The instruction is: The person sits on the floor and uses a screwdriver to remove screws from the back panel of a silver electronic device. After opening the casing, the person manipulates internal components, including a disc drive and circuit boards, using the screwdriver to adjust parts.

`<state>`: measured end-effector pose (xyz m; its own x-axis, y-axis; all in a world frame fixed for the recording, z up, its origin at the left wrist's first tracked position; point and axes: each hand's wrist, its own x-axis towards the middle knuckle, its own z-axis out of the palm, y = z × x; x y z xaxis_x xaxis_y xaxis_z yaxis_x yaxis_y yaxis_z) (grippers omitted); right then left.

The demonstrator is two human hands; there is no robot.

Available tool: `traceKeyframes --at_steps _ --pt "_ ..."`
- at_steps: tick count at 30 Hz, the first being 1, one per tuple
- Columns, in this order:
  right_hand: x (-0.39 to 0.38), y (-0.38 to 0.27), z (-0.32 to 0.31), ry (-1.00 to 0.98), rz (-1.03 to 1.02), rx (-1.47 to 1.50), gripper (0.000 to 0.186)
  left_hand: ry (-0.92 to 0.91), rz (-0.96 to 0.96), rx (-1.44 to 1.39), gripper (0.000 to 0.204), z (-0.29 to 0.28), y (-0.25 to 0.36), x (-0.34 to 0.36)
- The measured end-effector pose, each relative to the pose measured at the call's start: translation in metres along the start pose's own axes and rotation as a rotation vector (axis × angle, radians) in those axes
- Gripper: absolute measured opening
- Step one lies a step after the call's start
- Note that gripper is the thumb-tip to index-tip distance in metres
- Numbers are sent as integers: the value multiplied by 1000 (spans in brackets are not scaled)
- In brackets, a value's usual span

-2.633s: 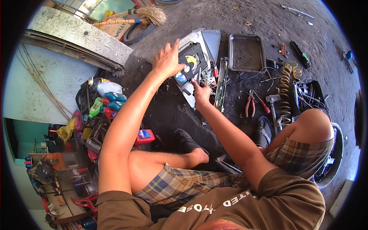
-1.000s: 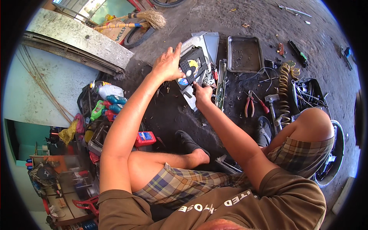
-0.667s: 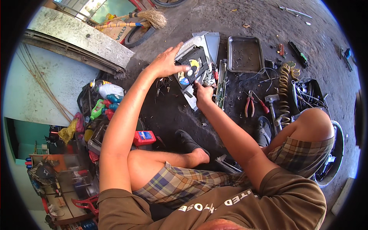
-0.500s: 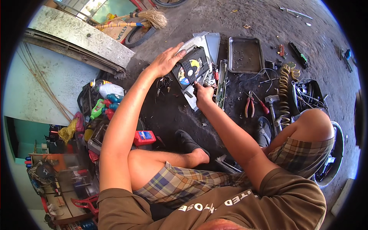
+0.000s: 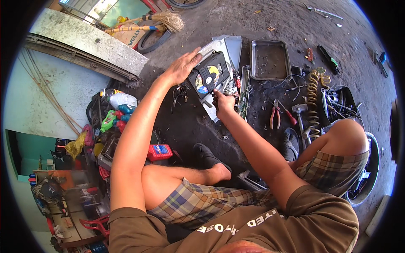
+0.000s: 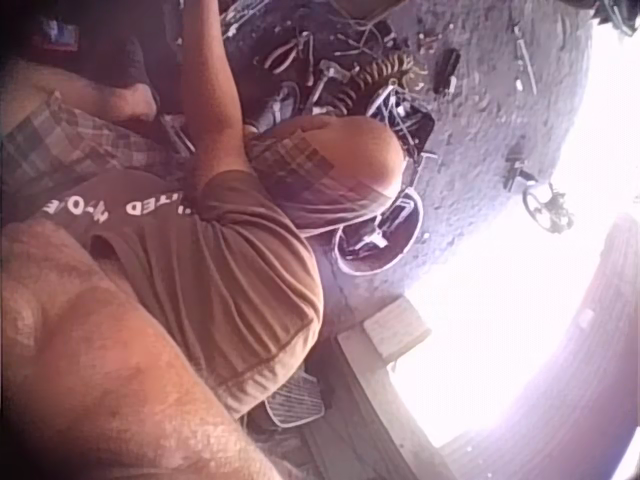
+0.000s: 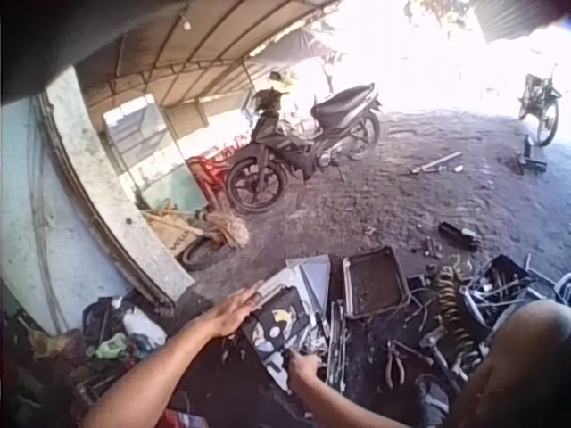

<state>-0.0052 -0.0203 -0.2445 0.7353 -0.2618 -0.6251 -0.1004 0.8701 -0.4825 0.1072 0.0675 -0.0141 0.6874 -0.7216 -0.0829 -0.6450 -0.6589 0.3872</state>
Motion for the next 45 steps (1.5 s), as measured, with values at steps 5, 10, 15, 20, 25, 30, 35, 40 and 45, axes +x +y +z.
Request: traceKeyframes --at_steps 5,10,15,20,25,30,35,40,45 --pt "-5 -7 3 58 -5 22 22 -7 5 30 100 1 1 1" --pt "-10 -5 4 8 -6 10 15 -3 -6 42 102 0 -1 1" --pt "-8 -4 1 -16 -3 -36 20 -9 -21 25 101 0 1 0" --pt "-9 -2 5 50 -47 -23 21 -8 -26 7 101 0 0 0" --pt "-7 -4 -1 -70 59 86 25 1 -15 40 101 1 -1 2" --pt "-16 -3 4 -26 7 85 16 9 -8 40 100 0 0 -1" --pt "-14 -3 5 27 -25 58 15 11 -6 49 100 1 2 -1" --pt "-10 1 0 -47 20 85 17 4 -5 44 102 0 2 -2" --pt "-10 2 5 28 -16 67 21 6 -8 45 104 1 3 -1"
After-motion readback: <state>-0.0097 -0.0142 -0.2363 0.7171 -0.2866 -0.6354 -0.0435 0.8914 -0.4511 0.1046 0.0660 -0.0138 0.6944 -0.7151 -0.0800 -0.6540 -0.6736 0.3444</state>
